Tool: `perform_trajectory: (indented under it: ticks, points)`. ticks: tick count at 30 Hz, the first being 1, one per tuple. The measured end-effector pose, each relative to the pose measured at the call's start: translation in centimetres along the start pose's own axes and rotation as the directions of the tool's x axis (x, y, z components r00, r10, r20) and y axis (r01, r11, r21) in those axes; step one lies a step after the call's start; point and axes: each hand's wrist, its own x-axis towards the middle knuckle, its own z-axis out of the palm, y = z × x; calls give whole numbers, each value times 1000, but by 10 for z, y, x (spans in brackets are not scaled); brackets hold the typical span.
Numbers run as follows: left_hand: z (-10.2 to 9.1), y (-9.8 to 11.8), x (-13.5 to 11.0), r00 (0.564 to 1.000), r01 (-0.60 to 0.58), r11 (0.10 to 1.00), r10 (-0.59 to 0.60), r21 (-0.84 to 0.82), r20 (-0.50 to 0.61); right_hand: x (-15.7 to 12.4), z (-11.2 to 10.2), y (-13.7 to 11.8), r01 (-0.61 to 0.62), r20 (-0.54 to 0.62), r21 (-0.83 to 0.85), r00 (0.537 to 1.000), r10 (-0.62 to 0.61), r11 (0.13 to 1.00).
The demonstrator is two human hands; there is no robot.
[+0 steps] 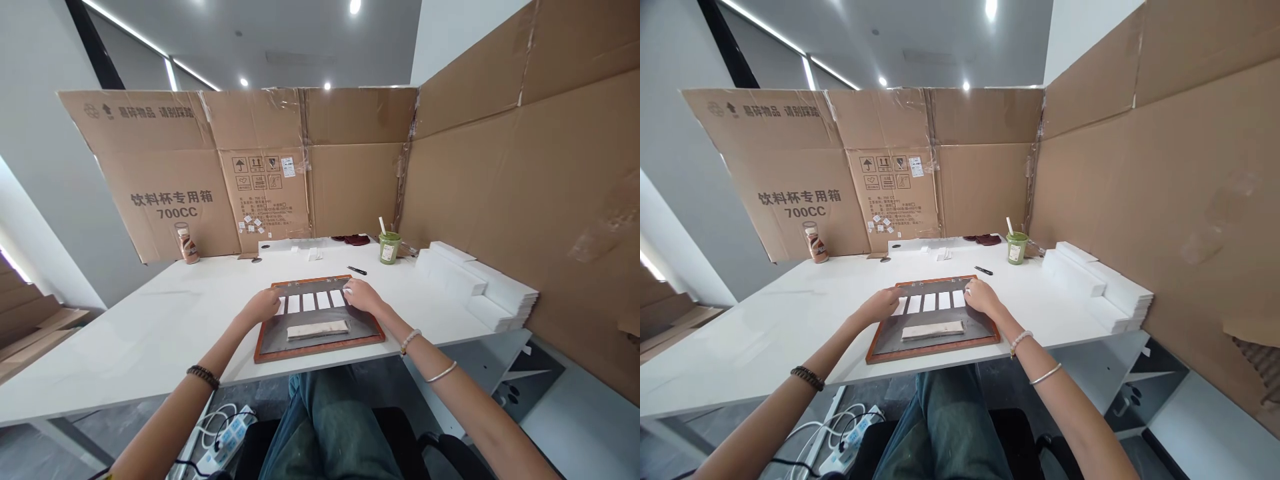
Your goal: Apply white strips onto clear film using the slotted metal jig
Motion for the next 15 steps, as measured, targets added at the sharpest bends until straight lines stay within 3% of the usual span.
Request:
perform_trajectory:
  ticks: [9,15]
  points:
    - [23,-6,10,999,25,999,-26,24,39,-1,11,1,-49,14,-46,999,50,998]
    - [17,0,15,999,2,1000,-3,18,33,15,-3,-11,-50,49,-75,997,54,996]
